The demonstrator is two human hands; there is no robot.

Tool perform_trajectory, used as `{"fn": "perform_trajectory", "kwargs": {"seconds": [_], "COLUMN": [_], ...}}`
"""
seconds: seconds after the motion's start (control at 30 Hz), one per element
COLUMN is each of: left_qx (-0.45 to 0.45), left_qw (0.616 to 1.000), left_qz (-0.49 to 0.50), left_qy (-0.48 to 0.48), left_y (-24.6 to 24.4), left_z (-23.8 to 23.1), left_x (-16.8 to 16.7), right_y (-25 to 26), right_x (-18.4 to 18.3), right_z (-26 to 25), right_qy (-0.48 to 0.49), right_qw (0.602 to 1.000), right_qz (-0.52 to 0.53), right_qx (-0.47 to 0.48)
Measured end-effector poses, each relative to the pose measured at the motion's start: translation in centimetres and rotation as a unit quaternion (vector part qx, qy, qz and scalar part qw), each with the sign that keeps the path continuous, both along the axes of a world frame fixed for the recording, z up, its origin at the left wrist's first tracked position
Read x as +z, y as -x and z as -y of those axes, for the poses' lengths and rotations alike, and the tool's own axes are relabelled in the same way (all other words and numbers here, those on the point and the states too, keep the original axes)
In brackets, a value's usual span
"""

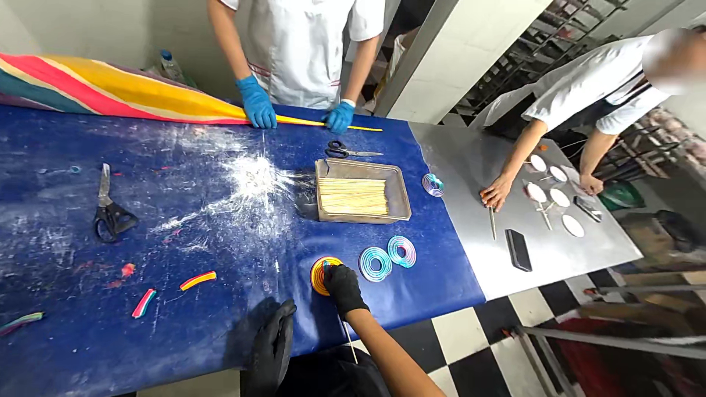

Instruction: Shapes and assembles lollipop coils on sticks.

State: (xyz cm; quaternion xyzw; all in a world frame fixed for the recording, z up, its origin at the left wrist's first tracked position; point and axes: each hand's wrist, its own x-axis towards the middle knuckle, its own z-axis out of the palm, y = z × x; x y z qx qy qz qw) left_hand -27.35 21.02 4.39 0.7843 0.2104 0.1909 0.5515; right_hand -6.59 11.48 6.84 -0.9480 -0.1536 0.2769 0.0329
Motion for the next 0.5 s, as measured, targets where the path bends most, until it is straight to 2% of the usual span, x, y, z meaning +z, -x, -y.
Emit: {"fn": "perform_trajectory", "kwargs": {"seconds": [0.13,0.2,0.27,0.33,0.4,0.5], "left_qx": [-0.009,-0.023,-0.031,-0.046,-0.072,-0.116], "left_qw": [1.0,0.999,0.999,0.997,0.993,0.981], "left_qz": [0.016,0.026,0.032,0.024,0.021,0.038], "left_qy": [-0.002,-0.009,-0.022,-0.049,-0.091,-0.153], "left_y": [-0.9,-1.6,-3.1,-5.1,-7.9,-11.7], "left_z": [0.5,-0.1,-0.8,-1.0,-1.1,-1.0], "left_x": [0.1,1.1,2.8,4.4,5.2,5.7], "right_y": [-0.2,-0.1,0.7,1.3,0.6,0.2], "right_x": [0.9,0.6,-1.3,-4.6,-6.3,-5.0], "right_z": [0.1,1.2,1.9,1.6,0.0,-1.2], "right_qy": [-0.006,-0.082,-0.183,-0.26,-0.273,-0.254], "right_qw": [1.0,0.997,0.977,0.935,0.914,0.929], "right_qz": [-0.022,0.0,0.107,0.213,0.238,0.198], "right_qx": [-0.006,-0.007,0.023,0.111,0.184,0.184]}}
